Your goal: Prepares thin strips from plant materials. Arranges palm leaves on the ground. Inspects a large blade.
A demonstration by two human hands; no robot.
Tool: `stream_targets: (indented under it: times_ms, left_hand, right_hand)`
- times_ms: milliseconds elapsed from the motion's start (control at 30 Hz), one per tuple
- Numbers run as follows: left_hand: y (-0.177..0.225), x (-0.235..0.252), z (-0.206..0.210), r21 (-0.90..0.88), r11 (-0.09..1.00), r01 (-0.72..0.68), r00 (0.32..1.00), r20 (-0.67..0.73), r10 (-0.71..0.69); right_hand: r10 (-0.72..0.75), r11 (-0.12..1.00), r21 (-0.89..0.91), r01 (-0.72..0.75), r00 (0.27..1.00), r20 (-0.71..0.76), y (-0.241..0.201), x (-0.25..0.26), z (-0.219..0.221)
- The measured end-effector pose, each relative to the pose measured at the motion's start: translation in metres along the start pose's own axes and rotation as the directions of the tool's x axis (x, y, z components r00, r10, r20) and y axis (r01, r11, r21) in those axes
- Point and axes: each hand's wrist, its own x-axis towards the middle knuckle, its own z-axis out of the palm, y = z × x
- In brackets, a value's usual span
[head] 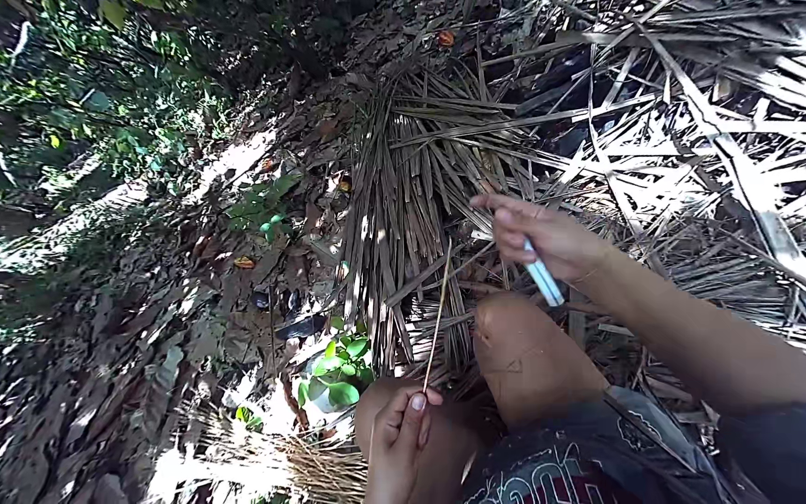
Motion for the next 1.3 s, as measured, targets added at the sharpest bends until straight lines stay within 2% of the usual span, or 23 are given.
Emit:
stream_targets:
  times_ms: [33,100,167,200,267,300,367,400,467,533,567,600,700,767,833,867,933,1000,1067,1133,1200,1233,1300]
  left_hand:
    - [0.000,0.001,0.000,0.010,1.000,-0.008,1.000,-0.013,0.008]
    - [0.002,0.004,0.003,0.046,0.998,-0.037,0.998,-0.040,0.039]
    - [0.005,0.005,0.006,0.111,0.991,-0.075,0.995,-0.052,0.081]
    - [0.006,0.005,0.007,0.148,0.984,-0.095,0.993,-0.053,0.104]
    - [0.007,0.001,0.004,0.206,0.972,-0.111,0.991,-0.055,0.124]
    - [0.006,-0.003,0.002,0.227,0.968,-0.108,0.990,-0.060,0.124]
    - [0.004,-0.008,-0.002,0.238,0.966,-0.100,0.989,-0.081,0.123]
    - [0.003,-0.009,-0.003,0.236,0.966,-0.102,0.988,-0.086,0.126]
    - [0.004,-0.007,-0.003,0.220,0.969,-0.108,0.989,-0.075,0.127]
    - [0.006,-0.004,-0.001,0.162,0.981,-0.111,0.992,-0.035,0.118]
    - [0.007,-0.003,-0.001,0.122,0.987,-0.109,0.994,-0.007,0.110]
    - [0.008,-0.003,-0.002,0.082,0.992,-0.097,0.995,0.021,0.096]
    - [0.009,-0.010,-0.010,-0.038,0.999,-0.026,0.997,0.069,0.028]
    - [0.008,-0.014,-0.011,-0.135,0.991,0.026,0.997,0.073,-0.016]
    - [0.007,-0.013,-0.010,-0.226,0.973,0.055,0.997,0.073,-0.040]
    - [0.008,-0.012,-0.008,-0.269,0.961,0.070,0.996,0.077,-0.051]
    - [0.010,-0.009,-0.006,-0.360,0.926,0.111,0.991,0.116,-0.073]
    - [0.010,-0.007,-0.009,-0.461,0.873,0.161,0.978,0.194,-0.078]
    - [0.007,-0.009,-0.015,-0.561,0.796,0.226,0.961,0.263,-0.088]
    - [-0.001,-0.013,-0.022,-0.639,0.712,0.289,0.942,0.321,-0.095]
    - [-0.007,-0.016,-0.024,-0.682,0.657,0.322,0.932,0.350,-0.094]
    - [-0.008,-0.016,-0.023,-0.697,0.637,0.329,0.931,0.352,-0.096]
    - [-0.008,-0.014,-0.022,-0.722,0.600,0.344,0.927,0.362,-0.096]
  right_hand:
    - [-0.010,1.000,0.015,0.010,1.000,0.003,-0.001,-0.001,0.000]
    - [0.134,0.991,-0.051,-0.127,0.971,0.197,0.015,-0.018,0.020]
    - [0.327,0.945,-0.149,-0.292,0.857,0.398,0.038,-0.036,0.048]
    - [0.368,0.930,-0.161,-0.331,0.825,0.428,0.042,-0.038,0.055]
    - [0.288,0.956,-0.139,-0.257,0.909,0.302,0.031,-0.029,0.045]
    - [0.188,0.981,-0.082,-0.175,0.965,0.182,0.023,-0.019,0.034]
    - [-0.021,1.000,0.003,0.021,0.999,-0.023,0.005,-0.004,0.013]
    - [-0.068,0.998,0.008,0.068,0.996,-0.054,-0.001,-0.003,0.010]
    - [0.036,0.999,-0.025,-0.034,0.995,0.089,0.005,-0.015,0.023]
    - [0.273,0.962,-0.118,-0.247,0.903,0.331,0.027,-0.037,0.051]
    - [0.333,0.943,-0.134,-0.306,0.850,0.407,0.037,-0.042,0.062]
    - [0.338,0.941,-0.133,-0.312,0.836,0.431,0.042,-0.041,0.065]
    - [0.156,0.988,-0.054,-0.147,0.960,0.231,0.020,-0.017,0.040]
    - [-0.013,1.000,0.029,0.011,0.996,0.090,0.004,-0.001,0.018]
    - [0.019,0.998,0.049,-0.025,0.993,0.115,0.001,-0.006,0.021]
    - [0.115,0.993,0.011,-0.120,0.972,0.206,0.008,-0.017,0.033]
    - [0.313,0.949,-0.107,-0.297,0.853,0.417,0.030,-0.038,0.061]
    - [0.379,0.921,-0.132,-0.366,0.766,0.520,0.043,-0.040,0.072]
    - [0.303,0.952,-0.104,-0.287,0.846,0.440,0.029,-0.023,0.060]
    - [0.120,0.993,-0.012,-0.121,0.956,0.267,0.012,-0.002,0.037]
    - [-0.031,0.998,0.050,0.023,0.988,0.149,0.004,0.008,0.023]
    - [-0.010,0.999,0.044,0.003,0.986,0.168,0.005,0.005,0.025]
    - [0.179,0.984,-0.076,-0.163,0.934,0.311,0.019,-0.016,0.050]
